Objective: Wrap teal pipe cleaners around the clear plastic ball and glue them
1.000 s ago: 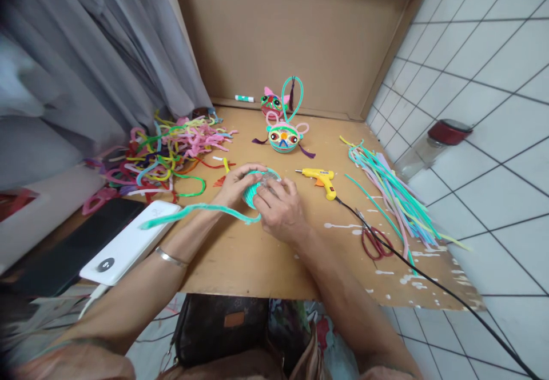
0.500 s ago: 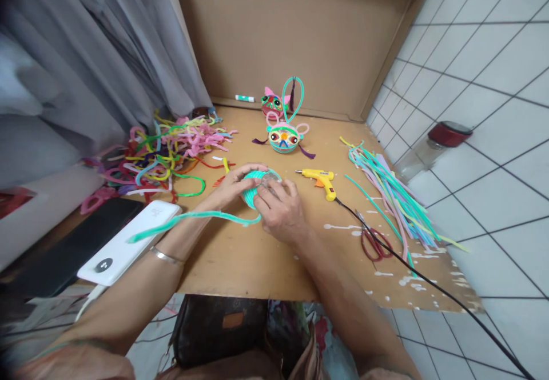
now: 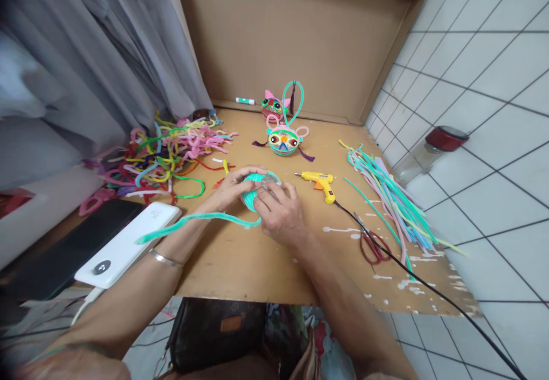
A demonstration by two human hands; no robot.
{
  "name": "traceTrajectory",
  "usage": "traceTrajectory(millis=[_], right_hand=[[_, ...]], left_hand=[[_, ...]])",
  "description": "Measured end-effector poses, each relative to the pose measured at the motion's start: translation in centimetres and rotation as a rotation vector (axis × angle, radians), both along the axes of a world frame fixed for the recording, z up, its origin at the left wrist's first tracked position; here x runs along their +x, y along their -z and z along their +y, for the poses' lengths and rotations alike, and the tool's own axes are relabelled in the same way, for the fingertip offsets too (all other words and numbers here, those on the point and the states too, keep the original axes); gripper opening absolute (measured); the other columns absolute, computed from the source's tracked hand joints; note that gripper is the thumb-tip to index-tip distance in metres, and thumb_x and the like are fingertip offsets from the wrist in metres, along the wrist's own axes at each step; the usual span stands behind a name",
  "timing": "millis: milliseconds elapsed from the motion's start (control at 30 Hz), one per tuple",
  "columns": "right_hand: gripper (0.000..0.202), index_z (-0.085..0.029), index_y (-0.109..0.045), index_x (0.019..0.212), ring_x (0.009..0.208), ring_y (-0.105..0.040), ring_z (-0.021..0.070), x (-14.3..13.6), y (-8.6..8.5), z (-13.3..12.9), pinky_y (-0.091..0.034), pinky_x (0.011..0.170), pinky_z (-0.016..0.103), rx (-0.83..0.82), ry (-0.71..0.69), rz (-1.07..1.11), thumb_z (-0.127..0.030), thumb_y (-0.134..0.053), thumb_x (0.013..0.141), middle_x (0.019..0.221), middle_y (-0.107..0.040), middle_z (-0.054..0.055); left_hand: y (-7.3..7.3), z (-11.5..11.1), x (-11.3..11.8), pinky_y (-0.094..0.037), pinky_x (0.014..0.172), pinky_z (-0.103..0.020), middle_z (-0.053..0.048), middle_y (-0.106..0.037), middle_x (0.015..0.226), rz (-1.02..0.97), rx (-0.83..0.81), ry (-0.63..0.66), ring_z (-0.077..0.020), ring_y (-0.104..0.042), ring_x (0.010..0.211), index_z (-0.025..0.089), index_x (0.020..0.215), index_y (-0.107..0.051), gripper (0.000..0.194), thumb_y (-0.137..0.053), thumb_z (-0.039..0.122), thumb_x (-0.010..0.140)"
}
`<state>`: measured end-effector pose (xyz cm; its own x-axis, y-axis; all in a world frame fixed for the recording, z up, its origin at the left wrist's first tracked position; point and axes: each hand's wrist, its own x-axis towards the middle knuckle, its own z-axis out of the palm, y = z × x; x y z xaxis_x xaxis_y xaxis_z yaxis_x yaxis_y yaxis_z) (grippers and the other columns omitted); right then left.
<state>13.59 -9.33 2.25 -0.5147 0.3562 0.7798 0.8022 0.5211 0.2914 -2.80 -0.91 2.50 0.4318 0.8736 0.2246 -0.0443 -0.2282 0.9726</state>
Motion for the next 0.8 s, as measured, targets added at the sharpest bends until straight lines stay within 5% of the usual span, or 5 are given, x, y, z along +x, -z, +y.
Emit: traceTrajectory(millis=[267, 800], right_hand=[[0.022, -0.02, -0.069, 0.084, 0.1, -0.057, 0.0206, -0.3, -0.1, -0.1, -0.033, 0.089, 0.037, 0.017, -0.003, 0.001, -0.013, -0.049, 0.09, 0.095, -0.076, 0.004], [0.021, -0.02, -0.07, 0.087, 0.102, -0.057, 0.0199, -0.4, 0.2, -0.1, -0.032, 0.091, 0.037, 0.005, 0.007, 0.007, -0.012, -0.051, 0.091, 0.098, -0.076, 0.004]], left_hand=[[0.4, -0.2, 1.0, -0.05, 0.089, -0.033, -0.007, -0.074, 0.101, -0.133, -0.076, -0.115, -0.0221, -0.064, 0.096, 0.017, 0.083, -0.072, 0.026, -0.068, 0.036, 0.066], [0.3, -0.5, 1.1, -0.048, 0.078, -0.028, -0.003, -0.07, 0.091, -0.132, -0.089, -0.102, -0.017, -0.06, 0.083, 0.017, 0.085, -0.069, 0.027, -0.065, 0.038, 0.068]])
